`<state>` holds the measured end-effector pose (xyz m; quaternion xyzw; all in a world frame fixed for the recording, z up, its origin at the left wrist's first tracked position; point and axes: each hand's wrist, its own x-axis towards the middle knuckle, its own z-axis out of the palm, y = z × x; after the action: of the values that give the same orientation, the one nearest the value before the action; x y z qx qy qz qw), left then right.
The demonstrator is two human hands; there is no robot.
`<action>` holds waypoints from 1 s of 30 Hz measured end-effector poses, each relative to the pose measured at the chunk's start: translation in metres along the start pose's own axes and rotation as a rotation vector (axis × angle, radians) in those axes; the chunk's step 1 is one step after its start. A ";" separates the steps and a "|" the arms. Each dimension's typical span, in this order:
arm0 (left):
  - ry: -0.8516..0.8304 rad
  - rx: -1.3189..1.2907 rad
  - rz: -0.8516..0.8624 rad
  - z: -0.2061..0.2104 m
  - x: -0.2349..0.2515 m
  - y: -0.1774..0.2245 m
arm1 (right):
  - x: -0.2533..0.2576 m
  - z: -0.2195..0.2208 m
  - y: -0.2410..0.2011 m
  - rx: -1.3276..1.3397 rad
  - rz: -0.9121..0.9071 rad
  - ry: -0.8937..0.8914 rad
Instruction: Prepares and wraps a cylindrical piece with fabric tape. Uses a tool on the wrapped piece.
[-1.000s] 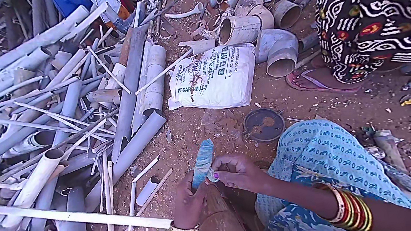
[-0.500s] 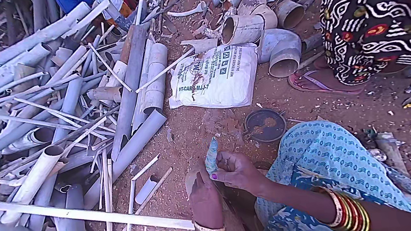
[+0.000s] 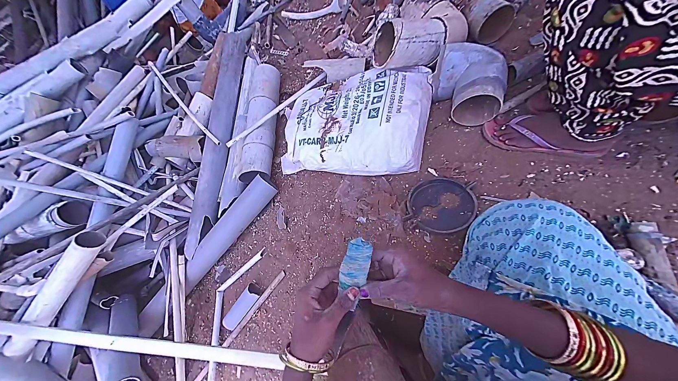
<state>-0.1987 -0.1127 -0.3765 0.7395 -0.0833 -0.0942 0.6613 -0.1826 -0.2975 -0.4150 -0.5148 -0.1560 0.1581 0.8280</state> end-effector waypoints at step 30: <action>0.414 -0.061 0.150 -0.024 0.001 0.022 | 0.009 -0.035 -0.004 -0.122 0.207 -0.173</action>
<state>-0.1921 -0.0920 -0.3518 0.7144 0.0023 0.1065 0.6916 -0.1592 -0.3230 -0.4254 -0.5618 -0.1822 0.2765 0.7581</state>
